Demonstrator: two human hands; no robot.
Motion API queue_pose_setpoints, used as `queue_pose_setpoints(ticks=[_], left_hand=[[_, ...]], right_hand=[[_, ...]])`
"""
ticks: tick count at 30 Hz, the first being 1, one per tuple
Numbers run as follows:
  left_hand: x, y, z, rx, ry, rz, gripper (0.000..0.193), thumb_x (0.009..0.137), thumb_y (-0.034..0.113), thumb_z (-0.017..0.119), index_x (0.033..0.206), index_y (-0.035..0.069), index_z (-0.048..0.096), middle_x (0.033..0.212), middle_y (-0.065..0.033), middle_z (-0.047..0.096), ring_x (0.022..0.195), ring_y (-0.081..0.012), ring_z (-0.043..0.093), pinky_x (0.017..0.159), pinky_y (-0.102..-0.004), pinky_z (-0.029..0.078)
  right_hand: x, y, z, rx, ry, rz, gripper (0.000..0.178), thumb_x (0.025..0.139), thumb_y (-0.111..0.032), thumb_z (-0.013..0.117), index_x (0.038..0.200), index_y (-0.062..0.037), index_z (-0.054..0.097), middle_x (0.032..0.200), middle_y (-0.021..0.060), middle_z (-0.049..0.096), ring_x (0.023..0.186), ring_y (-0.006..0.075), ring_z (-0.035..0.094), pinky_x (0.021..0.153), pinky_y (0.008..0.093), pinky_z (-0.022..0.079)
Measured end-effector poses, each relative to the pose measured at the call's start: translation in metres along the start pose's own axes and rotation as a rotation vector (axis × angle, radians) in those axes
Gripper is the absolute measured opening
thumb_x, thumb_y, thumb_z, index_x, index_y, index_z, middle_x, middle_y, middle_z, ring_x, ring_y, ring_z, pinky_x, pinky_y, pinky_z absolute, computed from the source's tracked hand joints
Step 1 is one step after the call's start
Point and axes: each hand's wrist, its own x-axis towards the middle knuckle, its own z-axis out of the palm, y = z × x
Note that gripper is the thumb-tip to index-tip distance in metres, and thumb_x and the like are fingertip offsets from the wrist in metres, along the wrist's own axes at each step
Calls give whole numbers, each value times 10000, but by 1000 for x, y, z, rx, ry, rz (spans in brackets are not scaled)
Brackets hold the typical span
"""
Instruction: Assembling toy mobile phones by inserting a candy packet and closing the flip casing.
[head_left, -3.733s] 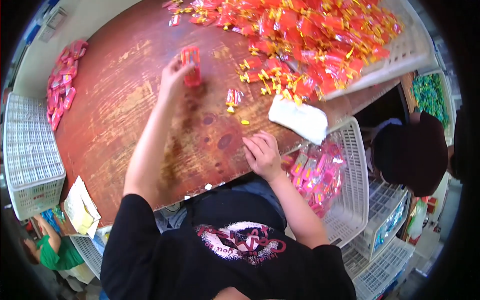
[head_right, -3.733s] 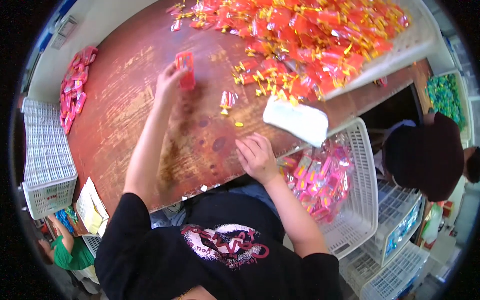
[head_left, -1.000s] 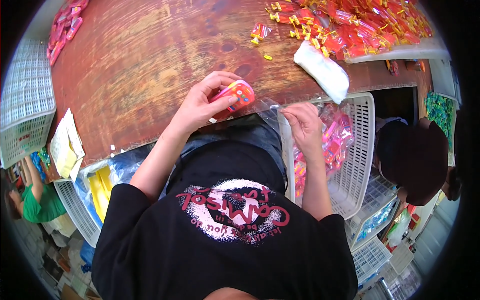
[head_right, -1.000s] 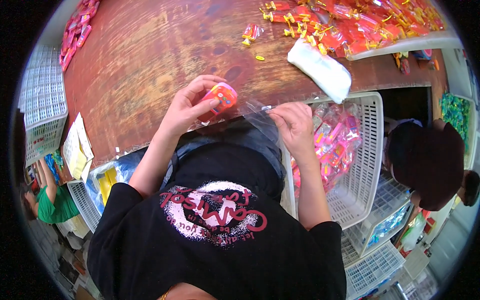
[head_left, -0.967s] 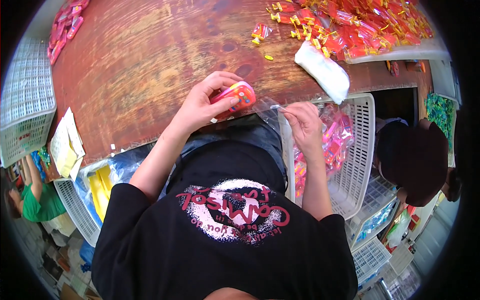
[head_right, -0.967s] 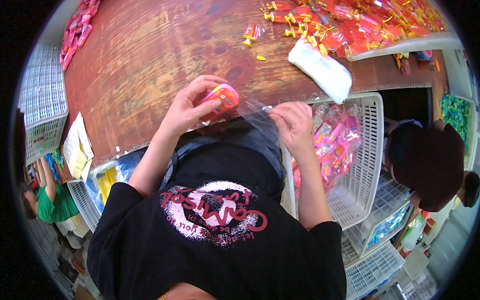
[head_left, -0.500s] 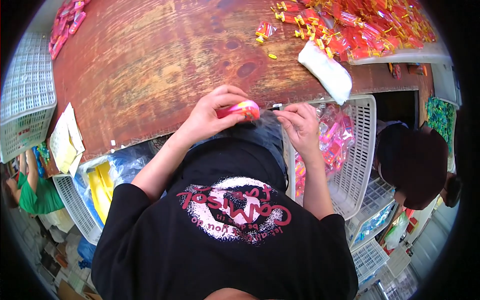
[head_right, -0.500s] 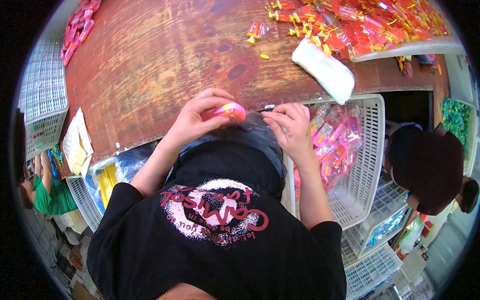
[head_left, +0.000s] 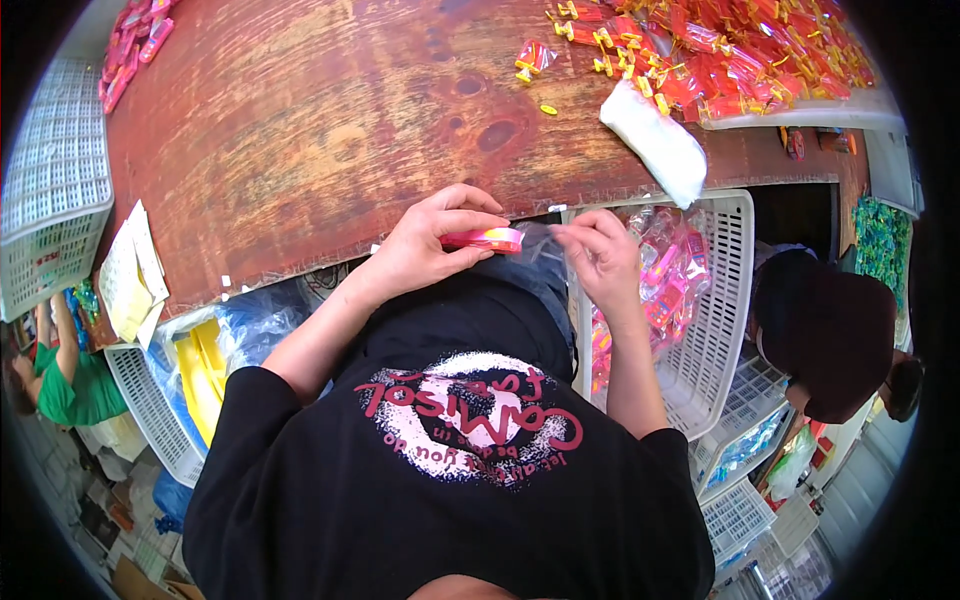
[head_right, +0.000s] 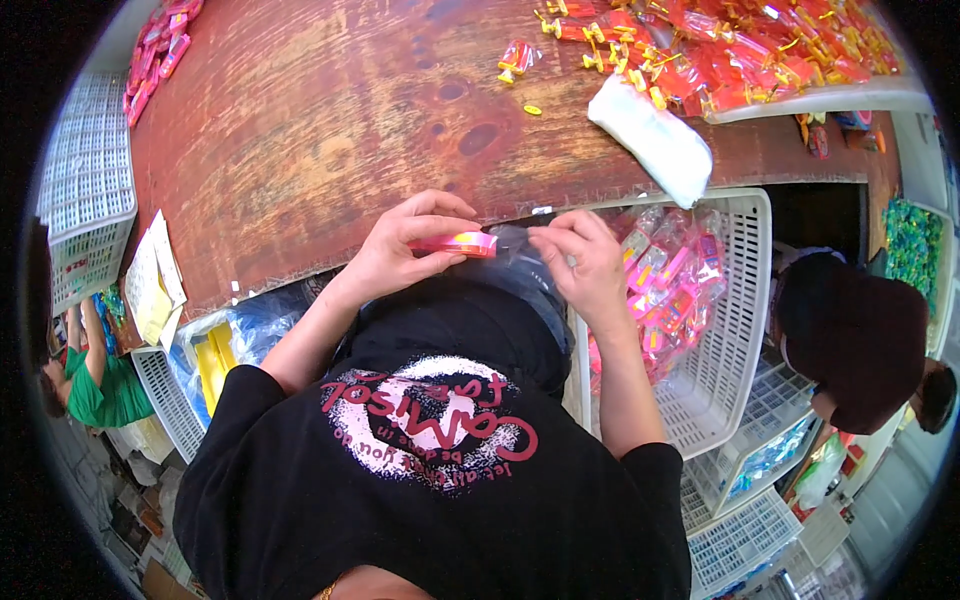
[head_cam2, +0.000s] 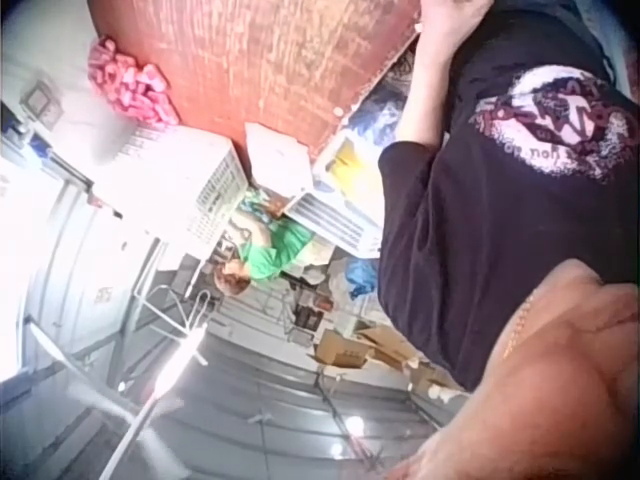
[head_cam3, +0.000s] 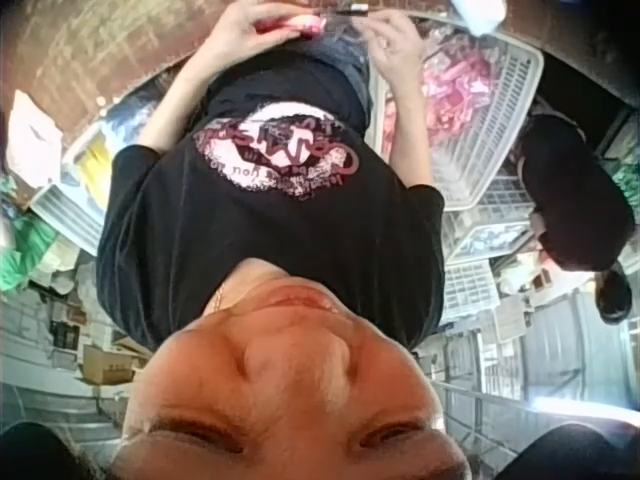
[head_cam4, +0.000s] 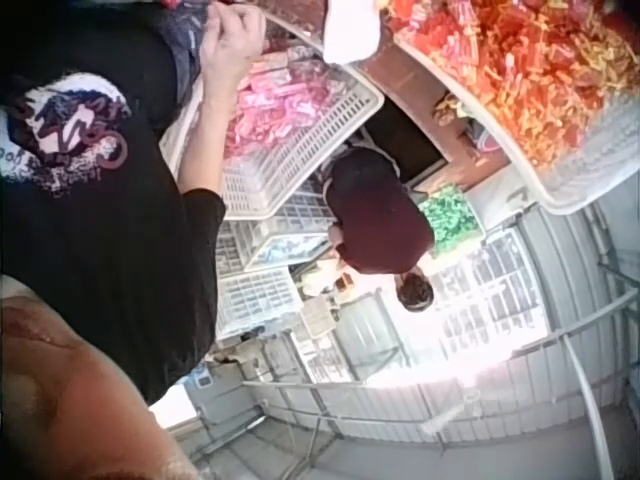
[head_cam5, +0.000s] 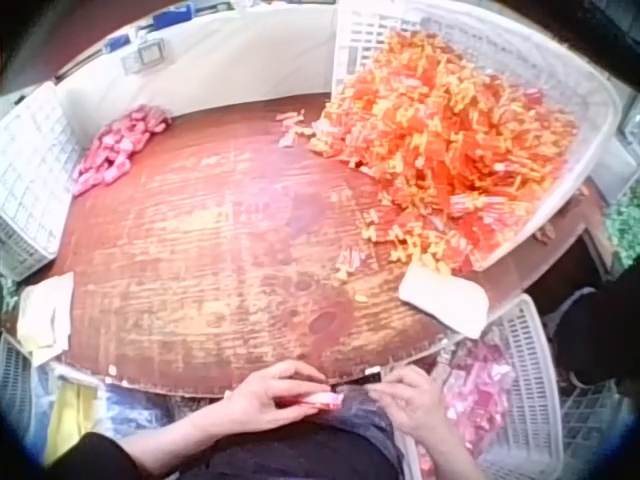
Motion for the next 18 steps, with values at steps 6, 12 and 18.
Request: queue_pose_setpoints(ticks=[6, 12, 18], left_hand=[[-4, -6, 4, -6, 47, -46, 277, 816, 86, 711, 1083, 24, 672, 1115, -100, 623, 1050, -219, 606, 897, -329, 482], [-8, -4, -1, -12, 149, -92, 266, 836, 116, 702, 1077, 11, 666, 1121, -102, 631, 1064, -220, 602, 921, -329, 466], [-9, -3, -9, -73, 164, -152, 281, 838, 122, 709, 1089, 5, 660, 1137, -104, 626, 1088, -198, 584, 938, -316, 449]], right_hand=[[0, -4, -1, -163, -137, -230, 138, 754, -96, 744, 890, -71, 736, 830, 41, 623, 784, 219, 577, 699, 338, 453], [-1, 4, -2, -174, -2, -215, 163, 732, -139, 761, 892, -117, 744, 888, 14, 642, 829, 204, 562, 760, 348, 416], [0, 4, -1, -230, 4, -213, 159, 757, -204, 750, 908, -155, 743, 960, 2, 643, 969, 237, 552, 879, 395, 378]])
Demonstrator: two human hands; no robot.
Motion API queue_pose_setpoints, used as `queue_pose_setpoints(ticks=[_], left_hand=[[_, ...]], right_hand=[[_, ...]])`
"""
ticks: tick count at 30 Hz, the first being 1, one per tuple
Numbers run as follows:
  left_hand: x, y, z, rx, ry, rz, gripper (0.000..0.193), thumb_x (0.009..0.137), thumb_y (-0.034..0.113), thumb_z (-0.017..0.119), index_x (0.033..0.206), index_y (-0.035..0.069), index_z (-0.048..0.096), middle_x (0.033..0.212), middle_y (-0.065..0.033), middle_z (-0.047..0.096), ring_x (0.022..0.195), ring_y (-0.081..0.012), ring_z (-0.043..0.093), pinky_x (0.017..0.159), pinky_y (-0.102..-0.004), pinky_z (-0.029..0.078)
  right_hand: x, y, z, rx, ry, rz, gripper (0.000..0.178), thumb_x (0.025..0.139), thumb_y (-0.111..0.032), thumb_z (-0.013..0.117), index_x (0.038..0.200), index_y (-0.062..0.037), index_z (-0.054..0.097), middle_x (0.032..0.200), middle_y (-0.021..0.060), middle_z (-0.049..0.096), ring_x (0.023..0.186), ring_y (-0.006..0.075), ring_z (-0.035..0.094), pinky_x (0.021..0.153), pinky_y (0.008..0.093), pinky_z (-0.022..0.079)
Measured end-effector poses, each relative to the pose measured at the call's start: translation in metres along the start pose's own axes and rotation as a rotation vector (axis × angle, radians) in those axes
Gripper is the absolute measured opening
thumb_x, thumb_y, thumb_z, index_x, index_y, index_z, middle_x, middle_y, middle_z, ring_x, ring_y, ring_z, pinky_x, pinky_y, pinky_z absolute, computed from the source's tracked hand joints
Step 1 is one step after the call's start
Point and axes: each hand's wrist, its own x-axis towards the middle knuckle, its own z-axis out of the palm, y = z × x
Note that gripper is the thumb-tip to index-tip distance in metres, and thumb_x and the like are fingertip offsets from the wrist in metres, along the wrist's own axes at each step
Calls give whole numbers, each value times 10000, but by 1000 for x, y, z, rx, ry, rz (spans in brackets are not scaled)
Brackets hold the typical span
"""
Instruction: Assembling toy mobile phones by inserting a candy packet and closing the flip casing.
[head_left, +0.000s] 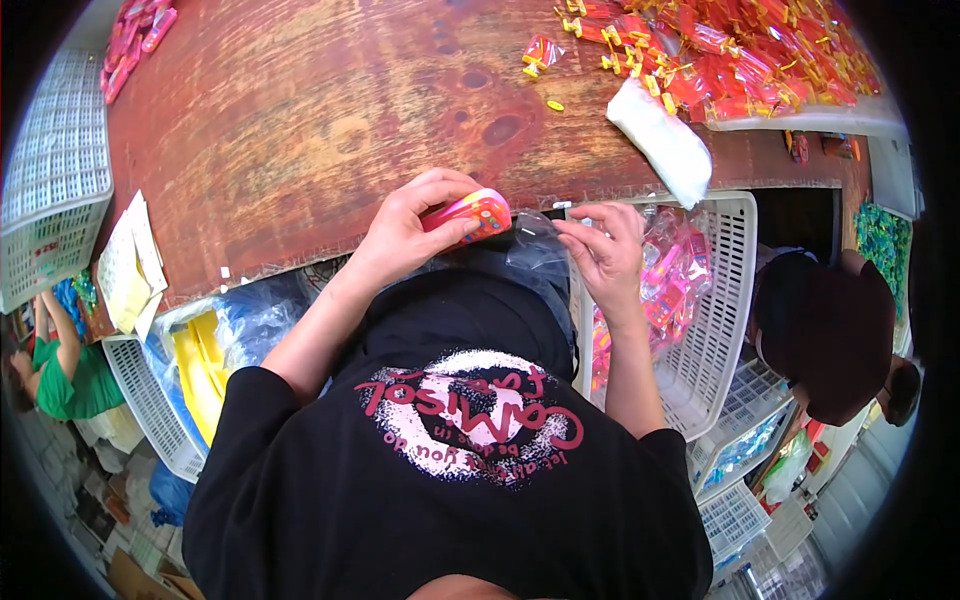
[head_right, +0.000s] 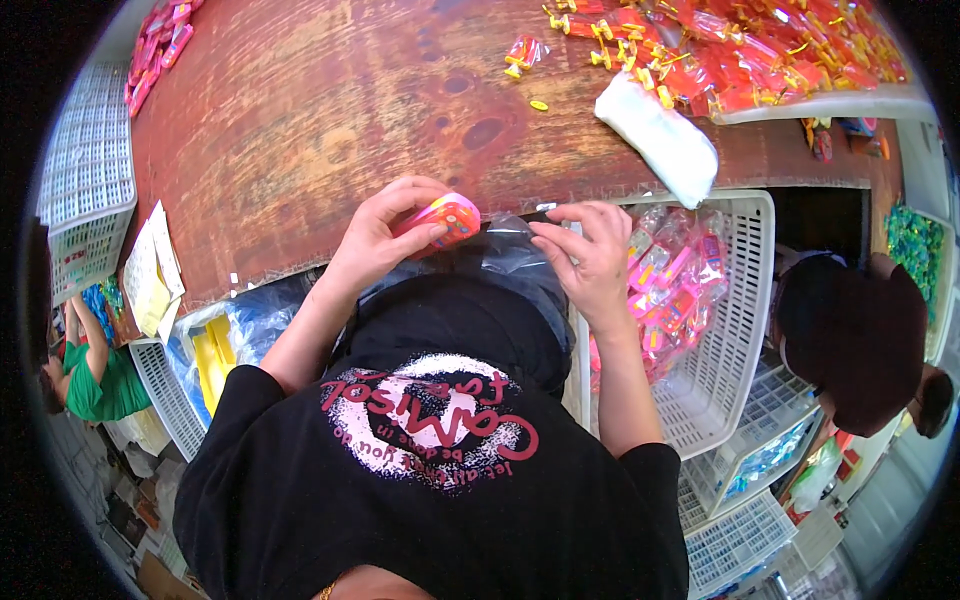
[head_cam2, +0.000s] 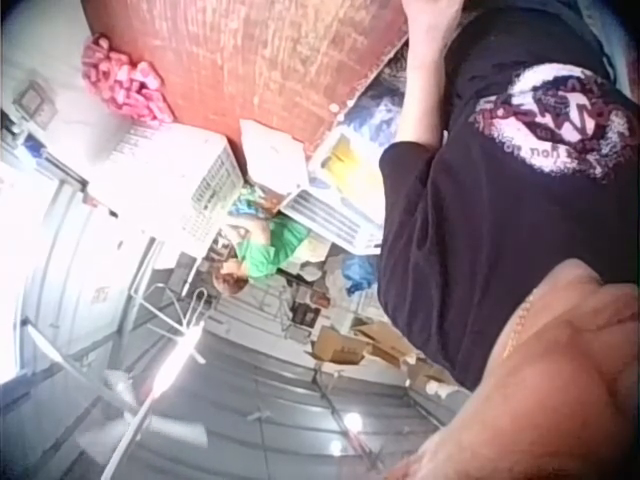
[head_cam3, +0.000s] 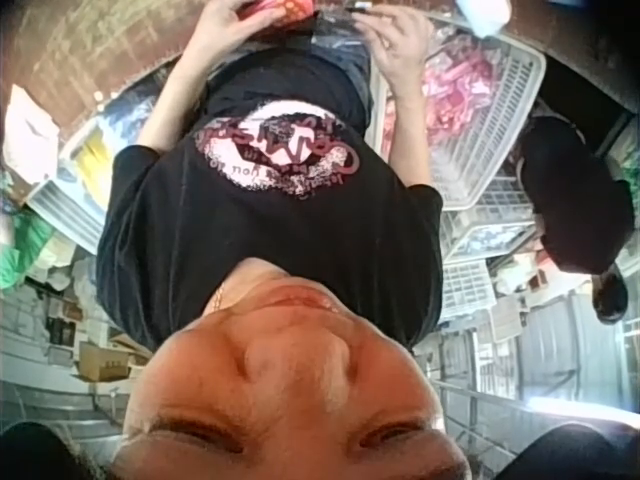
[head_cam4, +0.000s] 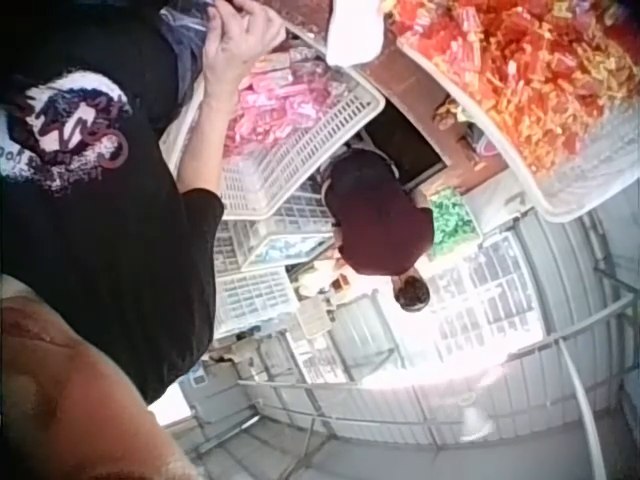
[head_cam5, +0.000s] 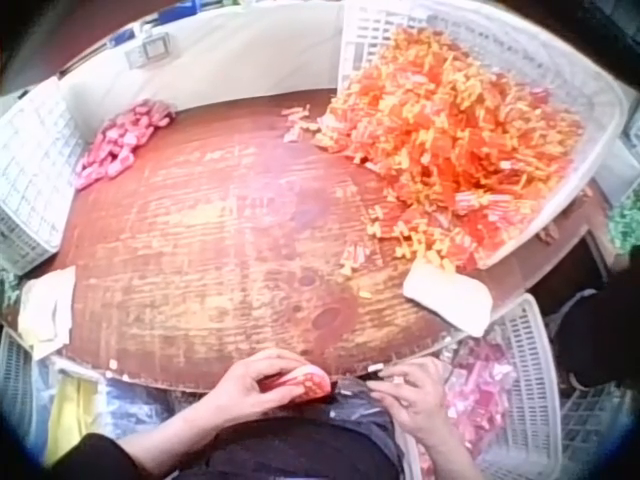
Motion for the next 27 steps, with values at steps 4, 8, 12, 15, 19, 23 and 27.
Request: queue_pose_setpoints(ticks=[4, 8, 12, 15, 19, 23, 27], left_hand=[[-2, 4, 3, -110, -69, -56, 280, 847, 121, 702, 1094, -3, 663, 1185, -104, 605, 1103, -200, 575, 953, -311, 440], [-4, 3, 5, -618, -73, -280, 293, 844, 149, 692, 1098, 3, 674, 1257, -120, 572, 1163, -211, 543, 996, -327, 414], [-3, 1, 1, -604, -327, -206, 343, 816, 154, 707, 1123, 5, 671, 1300, -142, 538, 1223, -232, 496, 1050, -375, 367], [-3, 2, 5, -550, -394, -128, 392, 814, 165, 725, 1167, 8, 655, 1326, -138, 509, 1246, -230, 472, 1066, -377, 355], [-3, 4, 9, -431, -385, -60, 409, 832, 184, 717, 1194, 9, 640, 1338, -134, 504, 1268, -233, 458, 1078, -381, 343], [-2, 0, 8, -367, -515, -41, 465, 828, 179, 722, 1253, 27, 607, 1463, -138, 399, 1355, -252, 384, 1099, -384, 323], [-1, -3, 13, -322, -560, -26, 492, 829, 198, 724, 1292, 97, 591, 1517, -133, 335, 1261, -219, 473, 1013, -354, 405]], right_hand=[[3, -6, 1, -29, 28, -16, 165, 767, -175, 743, 931, -152, 752, 963, 6, 649, 943, 220, 546, 806, 352, 406], [2, -6, 6, 23, 61, 32, 158, 782, -163, 739, 937, -135, 751, 969, 26, 642, 956, 245, 544, 815, 367, 429], [3, -4, 7, 28, 83, 26, 149, 788, -154, 737, 934, -121, 747, 972, 37, 638, 958, 257, 542, 822, 370, 441], [6, -6, 9, 28, 85, 28, 139, 794, -142, 731, 928, -107, 742, 968, 42, 639, 959, 257, 545, 831, 367, 441], [6, -5, 13, 22, 118, 65, 133, 795, -120, 726, 926, -98, 737, 961, 44, 642, 960, 256, 548, 832, 367, 443], [6, -6, 14, 62, 123, 82, 144, 789, -109, 727, 933, -105, 742, 957, 42, 643, 968, 257, 548, 841, 370, 445], [9, -13, 13, 112, 71, 35, 149, 751, -135, 752, 899, -116, 742, 941, 35, 639, 962, 262, 555, 844, 388, 438]])
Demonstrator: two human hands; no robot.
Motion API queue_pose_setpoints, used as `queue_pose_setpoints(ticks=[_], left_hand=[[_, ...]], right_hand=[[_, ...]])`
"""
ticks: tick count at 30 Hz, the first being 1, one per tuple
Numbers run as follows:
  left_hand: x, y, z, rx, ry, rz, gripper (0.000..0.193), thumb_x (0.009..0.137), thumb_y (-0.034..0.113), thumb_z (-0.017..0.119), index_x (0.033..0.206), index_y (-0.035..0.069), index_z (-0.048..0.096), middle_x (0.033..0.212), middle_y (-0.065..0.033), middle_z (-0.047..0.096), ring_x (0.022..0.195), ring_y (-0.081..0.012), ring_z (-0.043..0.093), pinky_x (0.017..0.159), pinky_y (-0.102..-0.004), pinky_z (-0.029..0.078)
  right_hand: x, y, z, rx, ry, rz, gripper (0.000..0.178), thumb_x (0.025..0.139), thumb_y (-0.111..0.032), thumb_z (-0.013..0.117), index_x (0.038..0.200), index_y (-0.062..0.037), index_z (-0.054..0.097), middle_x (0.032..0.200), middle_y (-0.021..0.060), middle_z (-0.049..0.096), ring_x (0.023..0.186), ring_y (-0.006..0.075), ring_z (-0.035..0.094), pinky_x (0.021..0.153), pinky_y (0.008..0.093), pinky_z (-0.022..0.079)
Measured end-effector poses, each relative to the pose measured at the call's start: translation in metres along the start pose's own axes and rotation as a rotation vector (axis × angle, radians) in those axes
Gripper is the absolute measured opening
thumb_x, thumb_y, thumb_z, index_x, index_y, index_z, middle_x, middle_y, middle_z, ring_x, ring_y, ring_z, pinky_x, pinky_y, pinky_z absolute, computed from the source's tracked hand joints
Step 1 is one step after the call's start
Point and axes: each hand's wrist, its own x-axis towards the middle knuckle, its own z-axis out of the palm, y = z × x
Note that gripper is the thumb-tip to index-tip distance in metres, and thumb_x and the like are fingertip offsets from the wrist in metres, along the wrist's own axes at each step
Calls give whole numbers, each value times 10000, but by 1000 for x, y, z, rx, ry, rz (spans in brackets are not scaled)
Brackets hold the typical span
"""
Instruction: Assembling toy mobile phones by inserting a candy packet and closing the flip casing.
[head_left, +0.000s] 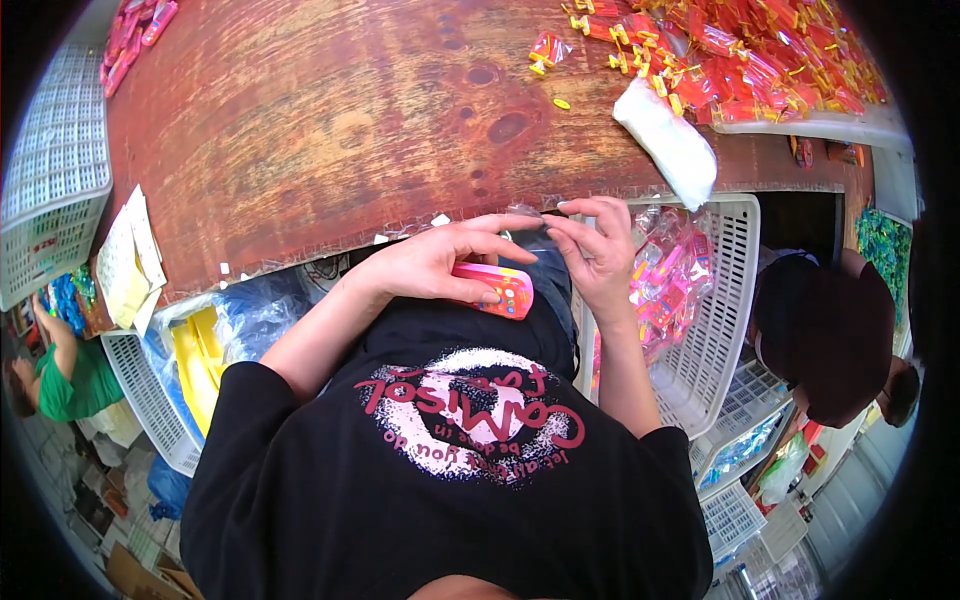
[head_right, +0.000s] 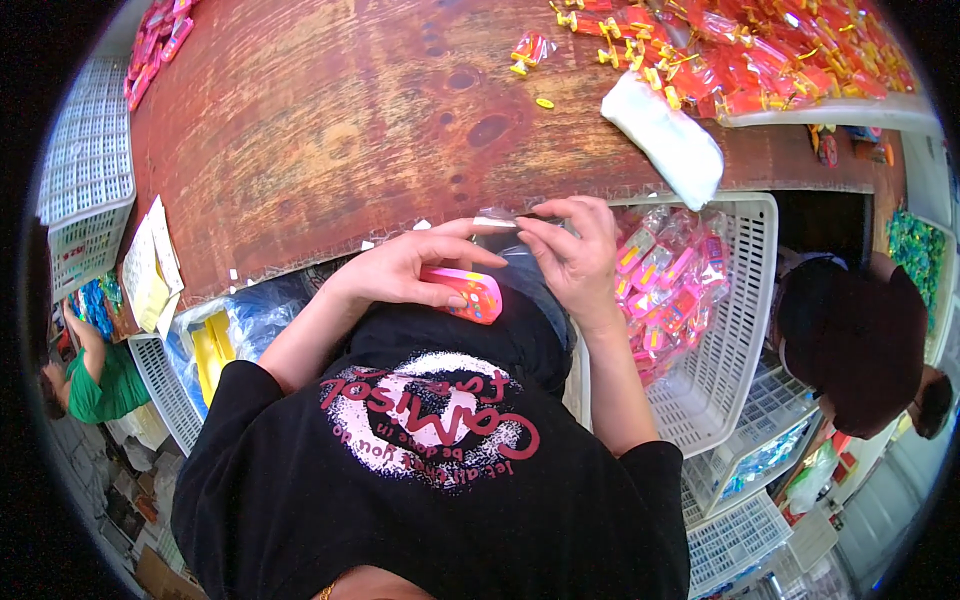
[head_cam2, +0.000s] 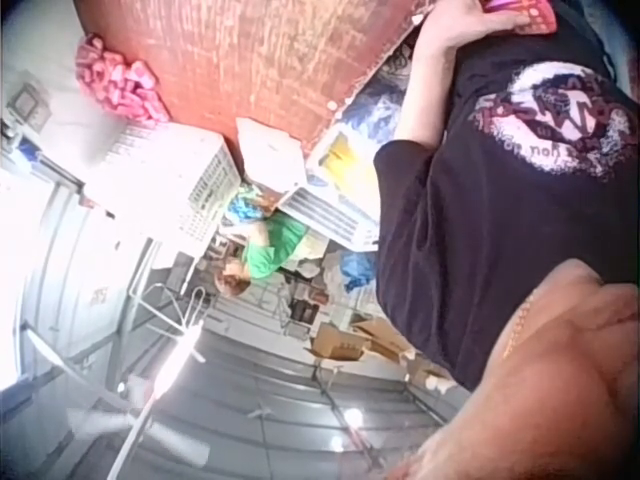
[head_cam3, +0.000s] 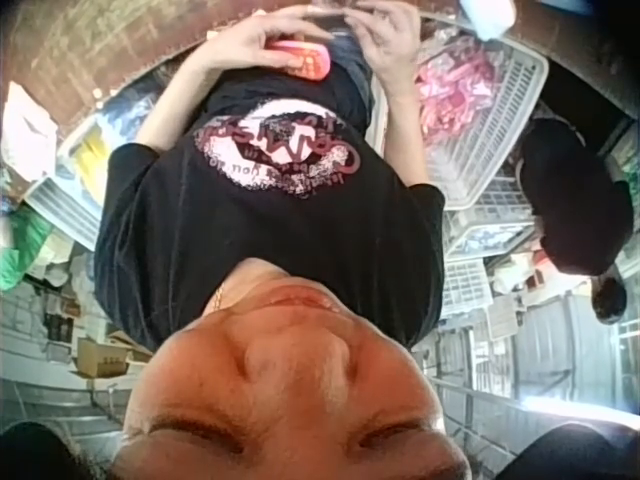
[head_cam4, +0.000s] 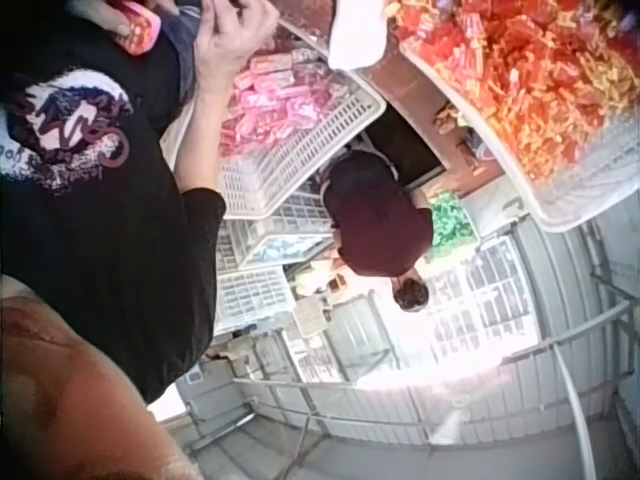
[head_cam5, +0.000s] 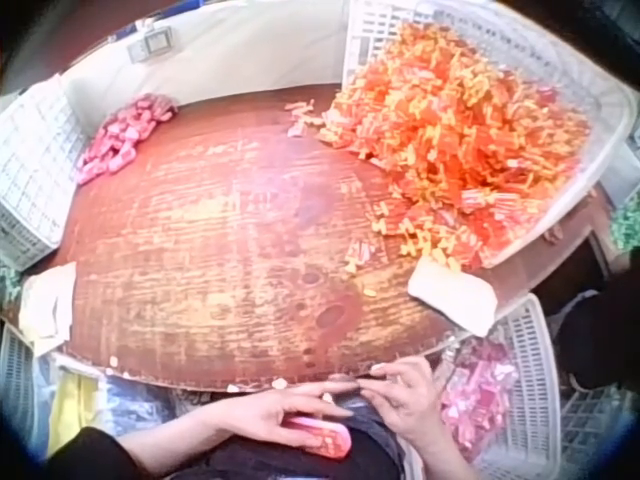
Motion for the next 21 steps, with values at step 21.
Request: queue_pose_setpoints(ticks=[21], left_hand=[[2, 6, -22, 330, 478, 53, 256, 865, 115, 673, 1099, 14, 650, 1235, -94, 579, 1131, -192, 549, 965, -322, 428]], right_hand=[[-4, 10, -6, 263, 6, 82, 127, 839, -100, 698, 950, -59, 745, 1038, 71, 623, 1003, 204, 520, 880, 322, 416]])
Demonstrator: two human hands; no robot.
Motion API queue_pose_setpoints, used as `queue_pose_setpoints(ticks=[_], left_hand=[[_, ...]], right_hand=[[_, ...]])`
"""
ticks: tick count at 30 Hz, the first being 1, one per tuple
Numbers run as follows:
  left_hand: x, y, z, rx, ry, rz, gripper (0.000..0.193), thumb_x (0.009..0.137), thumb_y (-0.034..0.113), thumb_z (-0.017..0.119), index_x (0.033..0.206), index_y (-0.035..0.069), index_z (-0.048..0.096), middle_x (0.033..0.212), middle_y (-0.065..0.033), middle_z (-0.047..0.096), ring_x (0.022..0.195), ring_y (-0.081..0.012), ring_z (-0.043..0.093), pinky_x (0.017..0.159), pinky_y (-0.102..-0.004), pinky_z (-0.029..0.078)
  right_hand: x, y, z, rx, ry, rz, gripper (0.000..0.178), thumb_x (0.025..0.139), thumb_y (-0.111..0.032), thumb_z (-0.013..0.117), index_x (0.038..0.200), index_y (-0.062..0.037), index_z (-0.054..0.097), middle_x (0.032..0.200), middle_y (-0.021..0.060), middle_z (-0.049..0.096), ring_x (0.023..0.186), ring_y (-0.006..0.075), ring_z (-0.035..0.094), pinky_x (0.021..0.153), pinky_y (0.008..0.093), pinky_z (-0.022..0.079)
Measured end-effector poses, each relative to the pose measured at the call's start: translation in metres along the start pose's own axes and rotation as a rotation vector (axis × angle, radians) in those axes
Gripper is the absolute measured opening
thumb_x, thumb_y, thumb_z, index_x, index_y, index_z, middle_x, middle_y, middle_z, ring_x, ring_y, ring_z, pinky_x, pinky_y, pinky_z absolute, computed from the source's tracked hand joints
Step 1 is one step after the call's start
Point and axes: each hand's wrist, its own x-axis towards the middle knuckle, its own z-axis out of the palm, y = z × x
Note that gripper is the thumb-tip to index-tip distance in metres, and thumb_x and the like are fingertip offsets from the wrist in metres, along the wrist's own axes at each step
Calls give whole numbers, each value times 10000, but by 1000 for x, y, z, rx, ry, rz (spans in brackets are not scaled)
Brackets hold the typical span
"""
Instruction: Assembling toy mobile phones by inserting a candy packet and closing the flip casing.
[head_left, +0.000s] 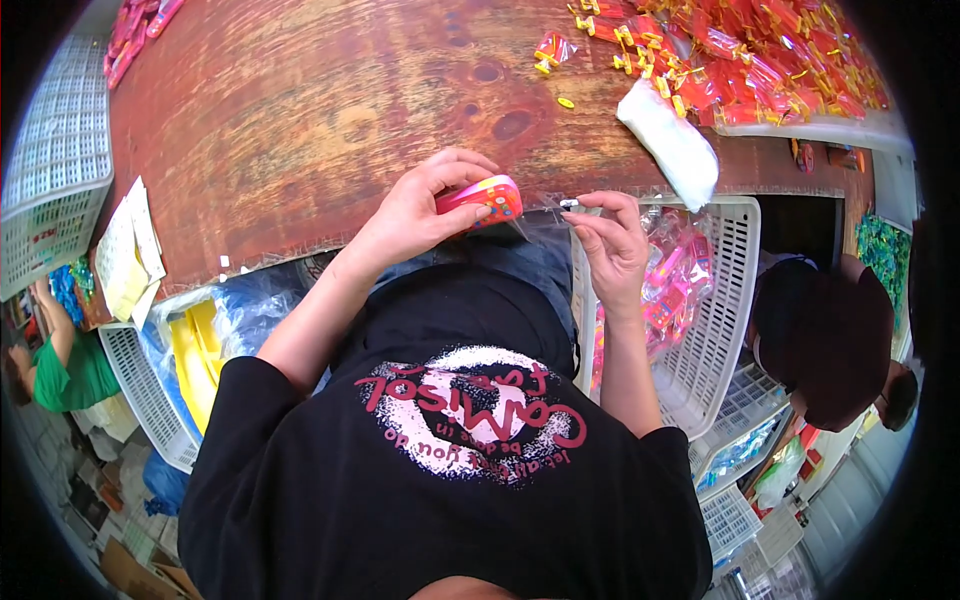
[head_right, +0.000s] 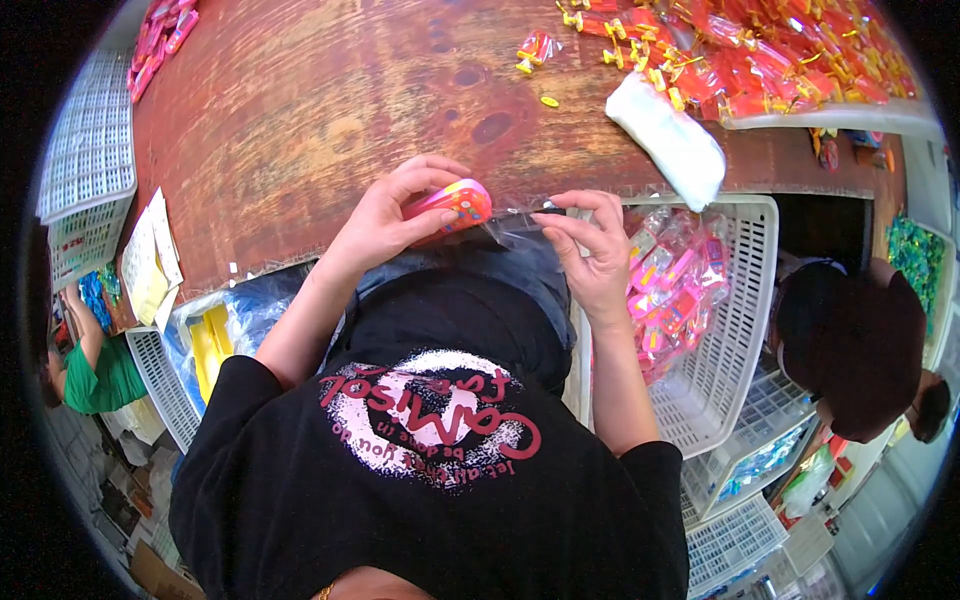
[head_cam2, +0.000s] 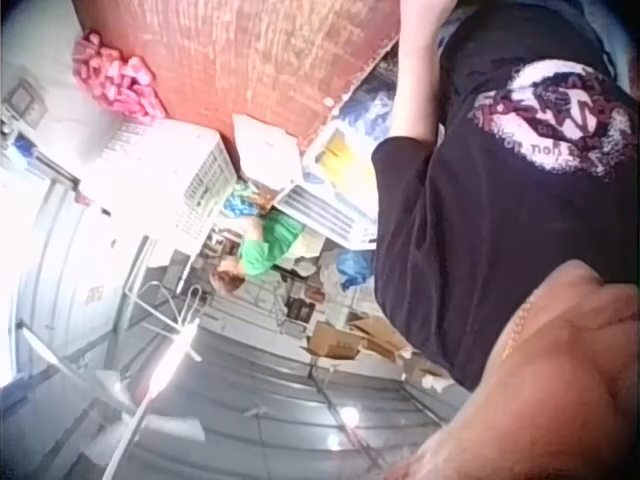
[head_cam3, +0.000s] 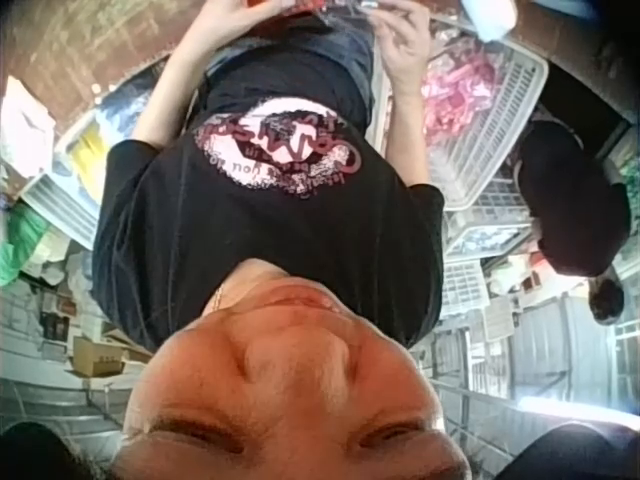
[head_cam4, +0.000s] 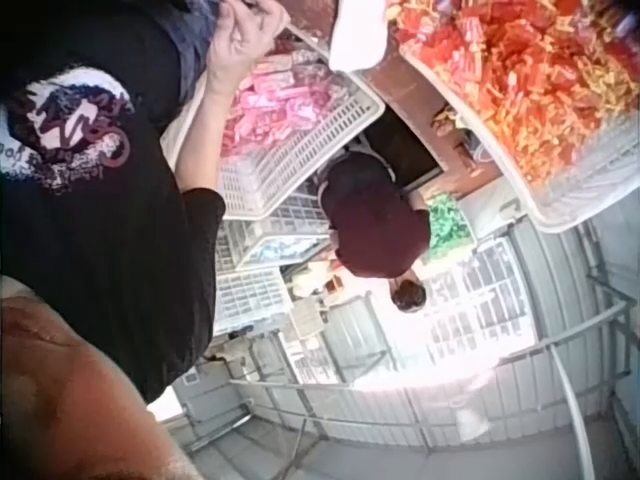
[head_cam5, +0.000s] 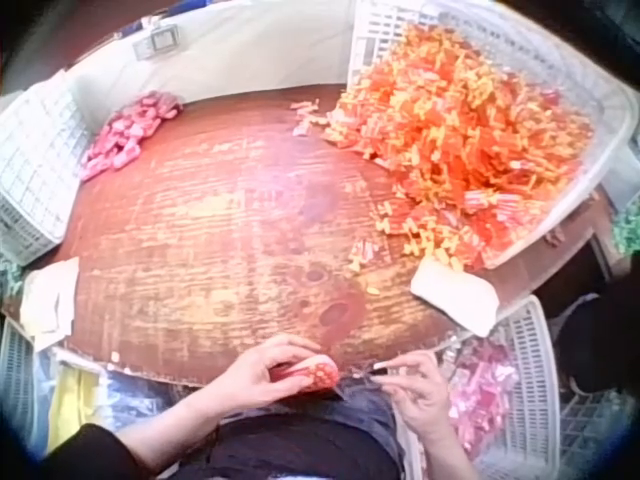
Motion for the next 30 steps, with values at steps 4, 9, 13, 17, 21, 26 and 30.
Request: queue_pose_setpoints(ticks=[4, 9, 13, 17, 21, 26, 30], left_hand=[[-3, 6, 2, -61, 91, -54, 269, 855, 115, 684, 1098, 6, 645, 1212, -98, 587, 1128, -202, 556, 967, -328, 429], [-6, 6, -3, -15, 53, -22, 278, 828, 118, 703, 1080, 7, 661, 1180, -94, 596, 1127, -208, 561, 967, -336, 434], [-11, 9, 0, 103, -68, -42, 297, 816, 131, 715, 1085, 14, 673, 1182, -94, 601, 1130, -212, 563, 965, -338, 438], [-14, 2, 2, -23, -82, -70, 302, 822, 139, 713, 1092, 9, 669, 1185, -98, 602, 1124, -216, 565, 968, -335, 435], [-16, -2, 5, -210, -40, -149, 302, 859, 135, 686, 1127, 1, 651, 1196, -84, 590, 1124, -189, 556, 975, -317, 423], [-15, -16, -1, -250, 167, -174, 294, 853, 151, 709, 1098, 1, 651, 1168, -87, 607, 1081, -164, 575, 949, -304, 441], [-16, -8, -4, -24, 69, -9, 298, 822, 122, 713, 1092, 10, 654, 1156, -95, 611, 1083, -193, 584, 950, -321, 448]], right_hand=[[-2, 2, 2, 61, -33, 1, 130, 853, -111, 687, 956, -52, 741, 1051, 75, 619, 1024, 206, 522, 890, 322, 411], [-3, 5, 6, 62, -25, 4, 136, 856, -119, 687, 964, -52, 737, 1064, 76, 615, 1037, 205, 525, 892, 321, 409], [-2, 3, 7, 107, -46, 25, 128, 845, -111, 695, 953, -63, 744, 1062, 73, 618, 1035, 208, 531, 892, 322, 412], [3, 0, 8, -36, -144, -50, 146, 806, -108, 716, 946, -98, 757, 1048, 56, 626, 1014, 224, 548, 878, 340, 426], [1, 2, 13, -107, -168, -44, 165, 787, -118, 726, 948, -123, 762, 1033, 47, 631, 1015, 233, 550, 897, 359, 418], [1, 3, 10, -43, -120, 2, 153, 794, -147, 721, 939, -127, 763, 1036, 48, 636, 1050, 244, 534, 928, 379, 401], [3, 1, 7, -14, -124, -42, 152, 792, -157, 721, 936, -127, 763, 1041, 46, 636, 1051, 247, 532, 925, 383, 405]])
